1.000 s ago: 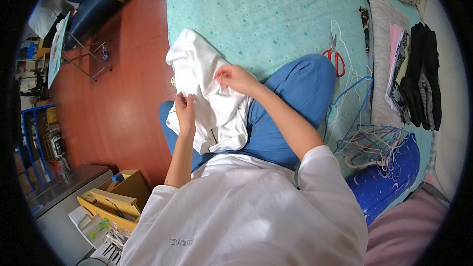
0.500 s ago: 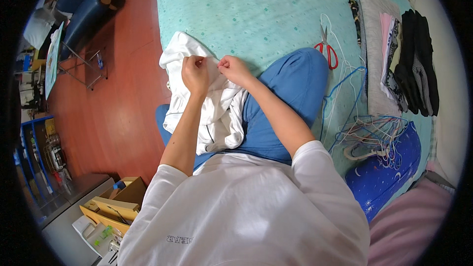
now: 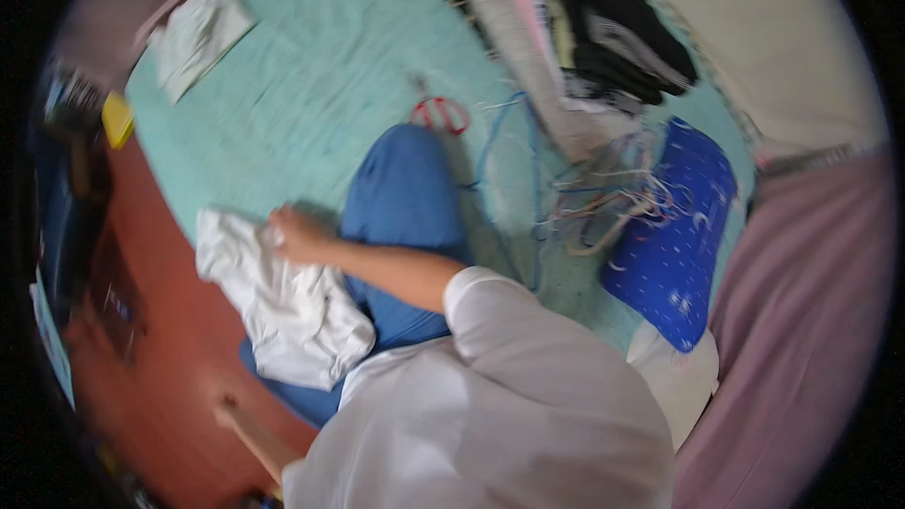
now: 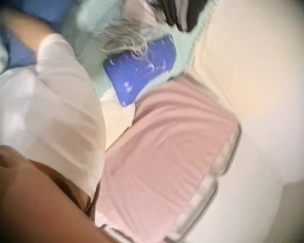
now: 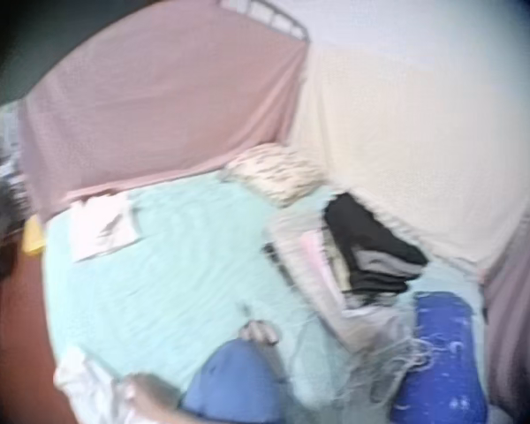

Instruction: The person folds a collared shirt on a bed, then uses shears to cut loose threads from a white garment before unfolding and smoothing it.

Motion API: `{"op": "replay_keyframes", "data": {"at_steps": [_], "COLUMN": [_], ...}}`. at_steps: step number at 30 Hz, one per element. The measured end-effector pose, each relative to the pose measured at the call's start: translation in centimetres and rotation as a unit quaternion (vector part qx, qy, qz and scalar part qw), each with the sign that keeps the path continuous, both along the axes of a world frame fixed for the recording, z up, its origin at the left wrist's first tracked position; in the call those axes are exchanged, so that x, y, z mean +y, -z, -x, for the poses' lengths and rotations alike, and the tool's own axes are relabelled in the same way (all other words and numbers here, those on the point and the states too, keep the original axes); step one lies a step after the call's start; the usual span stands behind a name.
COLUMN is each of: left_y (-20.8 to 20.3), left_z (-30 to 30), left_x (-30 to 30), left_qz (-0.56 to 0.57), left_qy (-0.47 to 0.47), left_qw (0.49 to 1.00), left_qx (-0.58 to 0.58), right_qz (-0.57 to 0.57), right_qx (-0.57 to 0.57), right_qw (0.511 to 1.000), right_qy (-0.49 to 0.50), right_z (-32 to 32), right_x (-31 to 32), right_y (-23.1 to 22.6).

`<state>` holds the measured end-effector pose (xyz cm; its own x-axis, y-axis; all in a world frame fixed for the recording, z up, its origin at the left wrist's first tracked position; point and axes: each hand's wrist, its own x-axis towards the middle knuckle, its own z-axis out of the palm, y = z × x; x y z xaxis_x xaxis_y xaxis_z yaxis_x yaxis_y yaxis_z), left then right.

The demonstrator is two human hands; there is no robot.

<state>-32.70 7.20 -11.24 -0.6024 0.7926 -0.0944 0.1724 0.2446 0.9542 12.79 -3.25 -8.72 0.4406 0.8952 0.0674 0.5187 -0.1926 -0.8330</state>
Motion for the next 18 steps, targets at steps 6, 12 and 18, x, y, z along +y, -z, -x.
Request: {"op": "replay_keyframes", "data": {"at_steps": [6,12,18], "left_y": [1.1,-4.5,-8.2], "left_z": [1.5,-13.8,-17.9], "left_x": [-3.1,-7.7,-8.4], "left_qz": [0.110,0.126,0.135], "left_qy": [0.143,0.249,0.370], "left_qw": [0.983,0.948,0.886], "left_qx": [-0.034,-0.151,-0.246], "right_qz": [-0.140,-0.069,-0.073], "right_qx": [0.009,0.063,0.134], "right_qw": [0.990,0.988,0.964], "right_qy": [0.020,0.121,0.219], "right_z": [1.3,1.3,-3.2], "right_x": [2.3,4.0,2.9], "right_y": [-3.7,-0.2,-0.4]}}
